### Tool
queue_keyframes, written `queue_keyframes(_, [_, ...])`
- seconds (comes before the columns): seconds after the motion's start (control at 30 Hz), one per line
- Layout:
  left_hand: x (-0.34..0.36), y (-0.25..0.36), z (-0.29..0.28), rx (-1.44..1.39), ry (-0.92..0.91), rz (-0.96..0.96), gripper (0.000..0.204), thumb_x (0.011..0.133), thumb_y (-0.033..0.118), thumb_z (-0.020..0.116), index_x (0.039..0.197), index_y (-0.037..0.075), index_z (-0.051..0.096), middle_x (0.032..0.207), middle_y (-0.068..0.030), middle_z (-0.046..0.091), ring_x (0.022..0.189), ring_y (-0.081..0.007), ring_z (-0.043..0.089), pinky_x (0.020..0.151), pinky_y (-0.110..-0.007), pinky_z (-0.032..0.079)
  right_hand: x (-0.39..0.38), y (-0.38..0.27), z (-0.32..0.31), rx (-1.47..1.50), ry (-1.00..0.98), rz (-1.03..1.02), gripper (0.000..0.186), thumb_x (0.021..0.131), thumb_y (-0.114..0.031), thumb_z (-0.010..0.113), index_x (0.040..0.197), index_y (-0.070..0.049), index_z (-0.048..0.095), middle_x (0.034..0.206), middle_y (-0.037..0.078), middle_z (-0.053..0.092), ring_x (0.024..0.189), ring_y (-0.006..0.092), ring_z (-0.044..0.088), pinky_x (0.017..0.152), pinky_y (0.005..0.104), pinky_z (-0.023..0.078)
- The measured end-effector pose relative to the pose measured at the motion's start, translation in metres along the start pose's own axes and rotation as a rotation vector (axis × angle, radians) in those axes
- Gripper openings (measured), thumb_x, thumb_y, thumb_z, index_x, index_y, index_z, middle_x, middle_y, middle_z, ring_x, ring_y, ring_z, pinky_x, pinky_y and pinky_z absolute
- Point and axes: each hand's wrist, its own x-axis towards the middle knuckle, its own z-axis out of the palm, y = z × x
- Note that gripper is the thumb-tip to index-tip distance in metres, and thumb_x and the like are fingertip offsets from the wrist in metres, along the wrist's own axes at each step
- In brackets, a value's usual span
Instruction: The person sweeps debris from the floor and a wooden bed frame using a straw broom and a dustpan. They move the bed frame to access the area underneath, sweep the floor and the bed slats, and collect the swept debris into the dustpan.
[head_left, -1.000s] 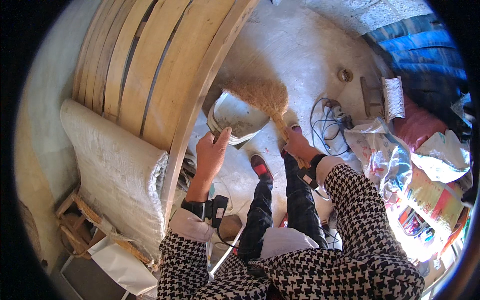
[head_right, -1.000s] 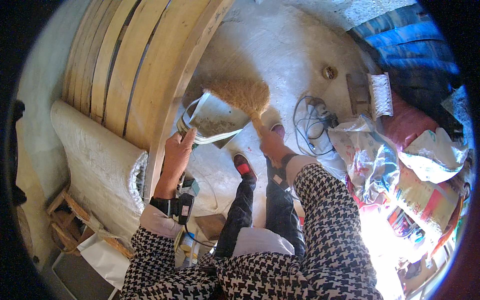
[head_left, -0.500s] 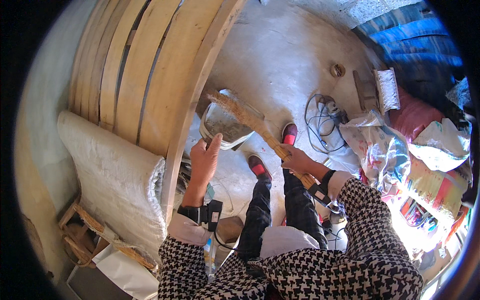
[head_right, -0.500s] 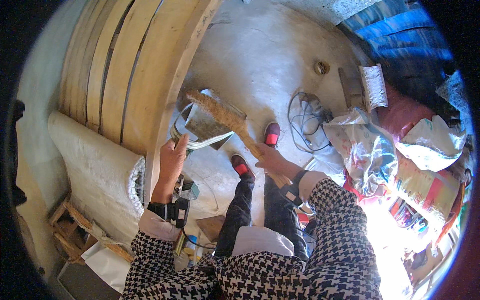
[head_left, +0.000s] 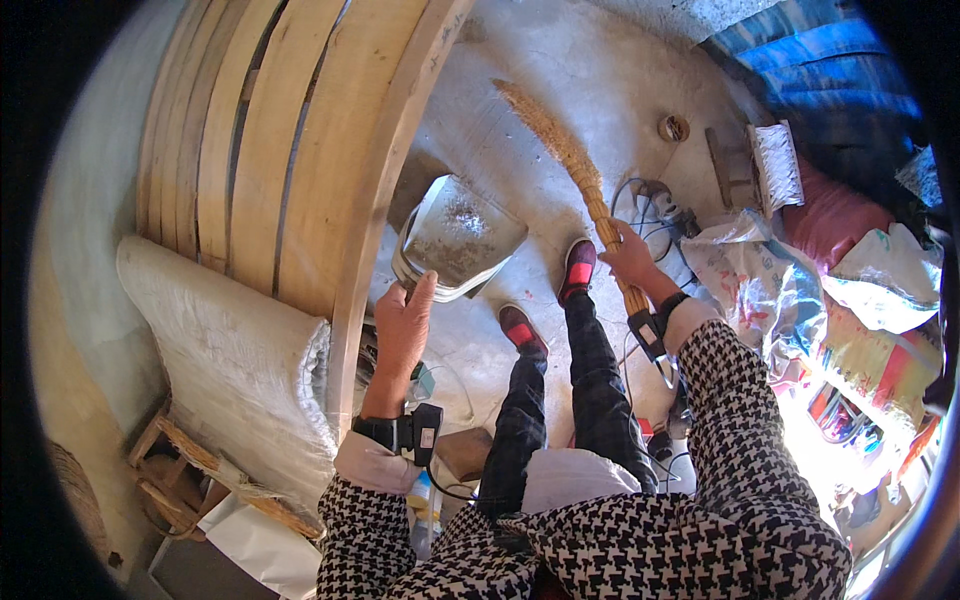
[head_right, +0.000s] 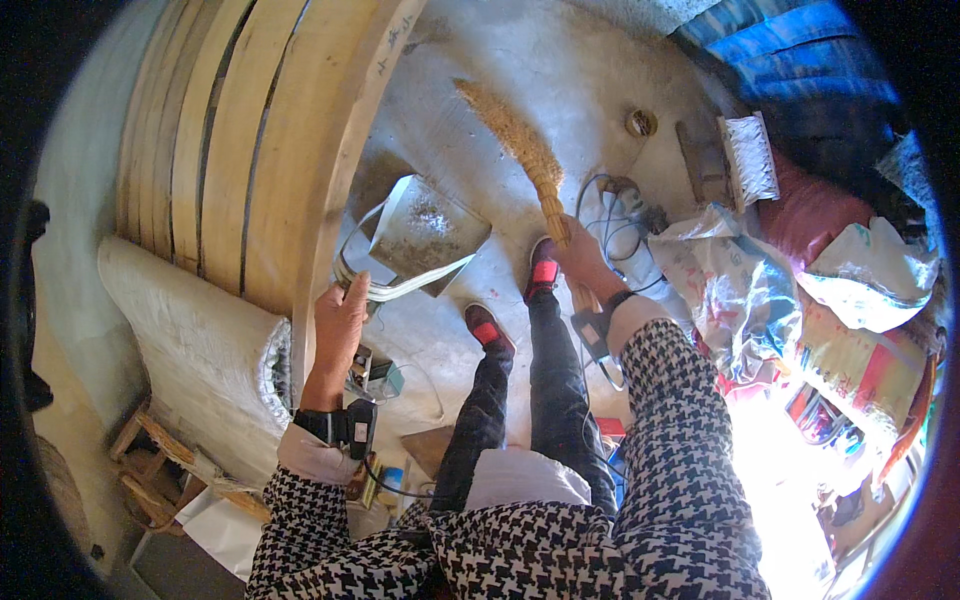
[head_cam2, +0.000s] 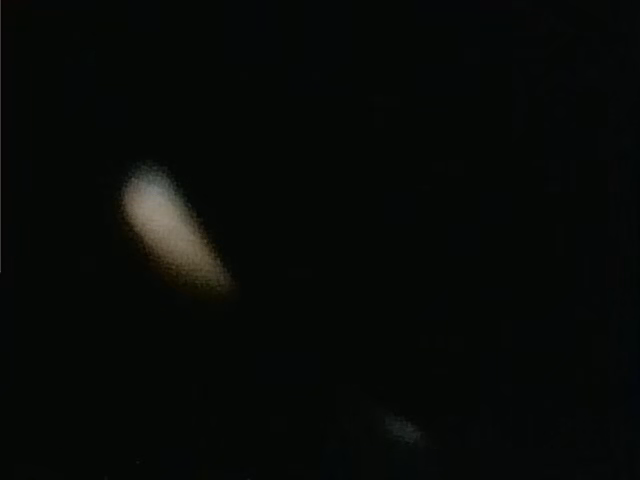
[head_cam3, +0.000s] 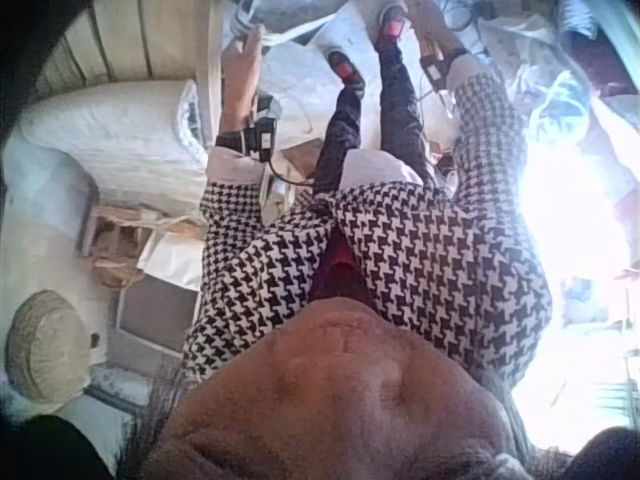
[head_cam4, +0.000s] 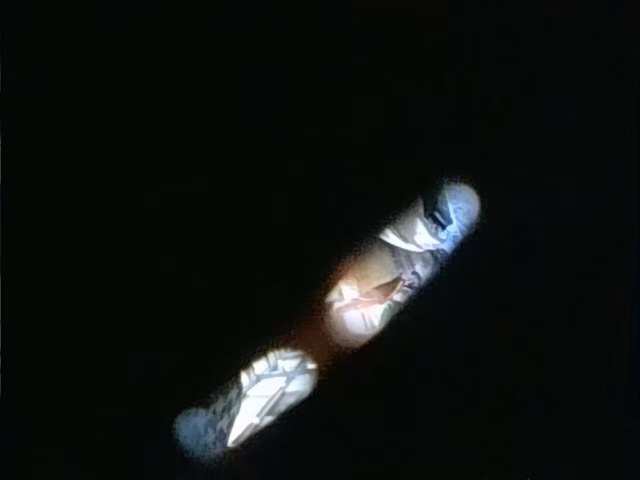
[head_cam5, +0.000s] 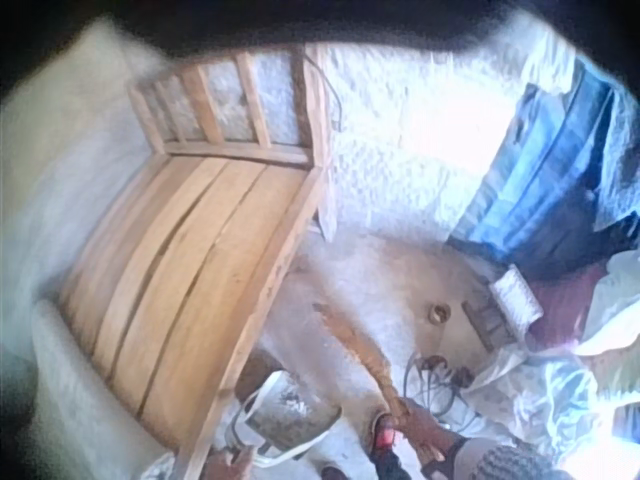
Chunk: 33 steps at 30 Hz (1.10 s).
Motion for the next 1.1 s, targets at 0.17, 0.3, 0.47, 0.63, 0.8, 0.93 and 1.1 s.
queue_keyframes(0.17, [0.000, 0.002, 0.002, -0.060, 0.007, 0.010, 0.042, 0.087, 0.036, 0.061, 0.081, -0.006, 0.060, 0.064, -0.0030, 0.054, 0.061, -0.0093, 0.043, 0.056, -0.028, 0.039, 0.005, -0.006, 0.025, -0.065, 0.032, 0.029, 0.052, 0.072, -0.014, 0.061, 0.121, -0.006, 0.045, 0.096, 0.024, 0.062, 0.091, 0.0398, 0.060, 0.076, 0.0452, 0.049])
queue_keyframes(0.3, [0.001, 0.002, 0.003, -0.070, -0.002, 0.016, 0.041, 0.087, 0.035, 0.062, 0.082, -0.006, 0.060, 0.064, -0.0024, 0.054, 0.062, -0.0095, 0.043, 0.056, -0.028, 0.039, -0.011, -0.015, 0.054, -0.272, -0.010, -0.097, 0.066, 0.067, -0.012, 0.065, 0.127, -0.008, 0.040, 0.095, 0.026, 0.061, 0.088, 0.0413, 0.061, 0.075, 0.0464, 0.049])
queue_keyframes(0.47, [0.002, -0.006, 0.003, -0.075, 0.004, 0.030, 0.041, 0.087, 0.035, 0.062, 0.082, -0.006, 0.061, 0.066, -0.0033, 0.056, 0.063, -0.0100, 0.044, 0.059, -0.029, 0.040, -0.037, -0.016, 0.077, -0.330, -0.214, -0.005, 0.062, 0.068, -0.009, 0.061, 0.127, -0.007, 0.040, 0.092, 0.024, 0.062, 0.087, 0.0410, 0.061, 0.074, 0.0471, 0.049])
queue_keyframes(0.63, [0.001, -0.015, 0.003, -0.126, -0.014, 0.013, 0.042, 0.087, 0.036, 0.062, 0.083, -0.007, 0.062, 0.067, -0.0055, 0.059, 0.065, -0.0101, 0.047, 0.061, -0.028, 0.041, -0.074, -0.013, 0.079, -0.188, -0.208, -0.134, 0.067, 0.068, -0.012, 0.065, 0.130, -0.010, 0.040, 0.093, 0.024, 0.062, 0.081, 0.0386, 0.062, 0.071, 0.0456, 0.050])
queue_keyframes(0.8, [-0.002, -0.018, 0.006, -0.061, -0.018, 0.064, 0.042, 0.087, 0.036, 0.061, 0.085, -0.007, 0.062, 0.068, -0.0047, 0.059, 0.064, -0.0102, 0.046, 0.059, -0.028, 0.040, -0.116, -0.004, 0.054, 0.010, -0.211, -0.091, 0.070, 0.067, -0.013, 0.070, 0.131, -0.010, 0.041, 0.094, 0.023, 0.062, 0.084, 0.0370, 0.062, 0.075, 0.0415, 0.050])
queue_keyframes(0.93, [-0.002, -0.019, 0.007, -0.070, -0.018, 0.058, 0.041, 0.087, 0.035, 0.061, 0.085, -0.006, 0.062, 0.069, -0.0036, 0.059, 0.064, -0.0096, 0.046, 0.060, -0.028, 0.040, -0.105, 0.012, 0.034, -0.087, 0.038, -0.135, 0.073, 0.067, -0.015, 0.074, 0.131, -0.011, 0.040, 0.095, 0.020, 0.063, 0.089, 0.0354, 0.062, 0.078, 0.0395, 0.050])
queue_keyframes(1.1, [-0.007, -0.014, 0.006, -0.092, 0.008, 0.074, 0.040, 0.088, 0.034, 0.060, 0.084, -0.006, 0.061, 0.069, -0.0030, 0.058, 0.064, -0.0093, 0.046, 0.059, -0.027, 0.040, -0.028, 0.041, 0.016, -0.016, 0.229, 0.045, 0.070, 0.066, -0.014, 0.074, 0.128, -0.007, 0.042, 0.087, 0.018, 0.065, 0.064, 0.0280, 0.065, 0.063, 0.0378, 0.053])
